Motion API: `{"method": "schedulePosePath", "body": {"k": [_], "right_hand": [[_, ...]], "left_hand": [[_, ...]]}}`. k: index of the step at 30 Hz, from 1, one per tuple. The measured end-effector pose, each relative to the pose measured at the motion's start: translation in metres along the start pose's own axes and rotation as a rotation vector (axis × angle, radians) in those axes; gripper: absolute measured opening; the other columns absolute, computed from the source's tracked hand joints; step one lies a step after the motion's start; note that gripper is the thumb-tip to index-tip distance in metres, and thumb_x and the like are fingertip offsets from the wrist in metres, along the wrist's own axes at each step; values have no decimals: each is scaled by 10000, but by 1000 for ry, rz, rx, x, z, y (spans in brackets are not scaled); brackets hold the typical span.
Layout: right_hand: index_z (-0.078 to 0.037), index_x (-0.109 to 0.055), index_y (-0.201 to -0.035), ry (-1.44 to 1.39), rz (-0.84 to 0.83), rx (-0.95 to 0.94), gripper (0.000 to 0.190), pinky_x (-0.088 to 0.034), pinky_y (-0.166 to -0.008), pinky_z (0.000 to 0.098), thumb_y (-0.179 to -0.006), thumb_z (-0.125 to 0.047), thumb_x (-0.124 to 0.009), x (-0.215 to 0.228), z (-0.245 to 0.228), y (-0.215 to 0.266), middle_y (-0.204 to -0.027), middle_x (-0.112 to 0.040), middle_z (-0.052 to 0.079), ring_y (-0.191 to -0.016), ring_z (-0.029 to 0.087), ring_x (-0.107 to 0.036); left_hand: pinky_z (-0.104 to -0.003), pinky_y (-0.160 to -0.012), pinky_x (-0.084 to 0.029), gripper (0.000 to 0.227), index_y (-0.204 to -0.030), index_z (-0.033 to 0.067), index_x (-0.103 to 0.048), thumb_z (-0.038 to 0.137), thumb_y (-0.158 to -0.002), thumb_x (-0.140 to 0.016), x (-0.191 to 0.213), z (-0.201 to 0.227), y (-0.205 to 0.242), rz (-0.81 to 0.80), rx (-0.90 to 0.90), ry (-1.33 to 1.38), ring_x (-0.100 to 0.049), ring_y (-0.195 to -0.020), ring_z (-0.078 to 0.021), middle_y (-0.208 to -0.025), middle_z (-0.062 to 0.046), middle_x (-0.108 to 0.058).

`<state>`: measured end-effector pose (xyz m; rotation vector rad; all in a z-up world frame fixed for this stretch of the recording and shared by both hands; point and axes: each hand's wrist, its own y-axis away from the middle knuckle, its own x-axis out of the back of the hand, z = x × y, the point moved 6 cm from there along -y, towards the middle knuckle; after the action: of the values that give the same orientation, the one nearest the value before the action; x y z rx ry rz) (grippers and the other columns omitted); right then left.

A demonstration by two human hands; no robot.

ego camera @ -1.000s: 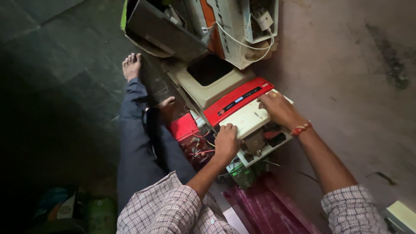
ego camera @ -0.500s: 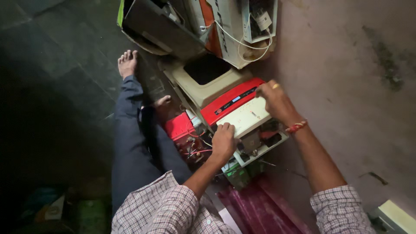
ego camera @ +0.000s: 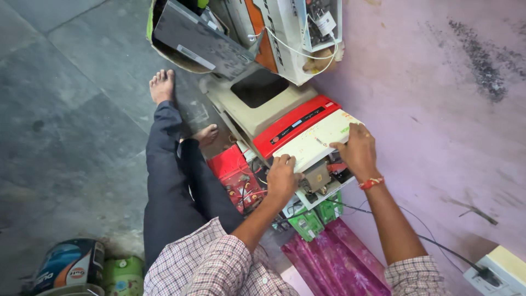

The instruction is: The person uses a wrench to tighten nuts on a red battery terminal, then connects a black cable to the terminal and secures it. Finally, they plug a power cord into a wall socket.

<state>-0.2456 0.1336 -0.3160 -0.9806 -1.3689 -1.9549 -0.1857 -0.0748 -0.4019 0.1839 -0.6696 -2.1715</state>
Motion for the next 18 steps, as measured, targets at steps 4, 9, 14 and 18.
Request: {"method": "schedulePosePath", "body": {"k": [4,9,14,18], "right_hand": [[176,-496,-1340,67,-4,-70,1019,-393,-1083,555,-648,-432,-934,-23,3,15,-1335,-551,388,-1272,487,-535],[237,-349,-1446,3,-16,-204,1215,-301,-1188,538,-658,-488,-925,-38,10,31,-1490,-386,450,-1445,498,-358],[234,-291,-1472,-85,-13,-215,1286,-129,-1196,609,-636,-510,-925,-49,12,41,-1540,-313,431,-1512,443,-239],[208,-310,-1482,-103,-20,-240,1277,-118,-1207,635,-622,-520,-911,-56,15,39,-1551,-326,408,-1535,427,-229]], "left_hand": [[-453,-874,-529,536,-1147,5,-703,223,-687,-870,-2,-3,1,17,-16,15,-598,-1101,-356,-1189,-144,-652],[-439,-888,-534,560,-1176,4,-708,232,-686,-853,0,-5,1,54,-59,26,-618,-1086,-341,-1185,-131,-675],[-443,-887,-522,506,-1178,13,-713,219,-737,-851,-3,-9,1,11,6,57,-609,-1091,-345,-1194,-129,-671],[-430,-925,-512,504,-1173,14,-713,208,-734,-863,0,-12,-1,27,18,99,-611,-1097,-340,-1192,-128,-671]]}}
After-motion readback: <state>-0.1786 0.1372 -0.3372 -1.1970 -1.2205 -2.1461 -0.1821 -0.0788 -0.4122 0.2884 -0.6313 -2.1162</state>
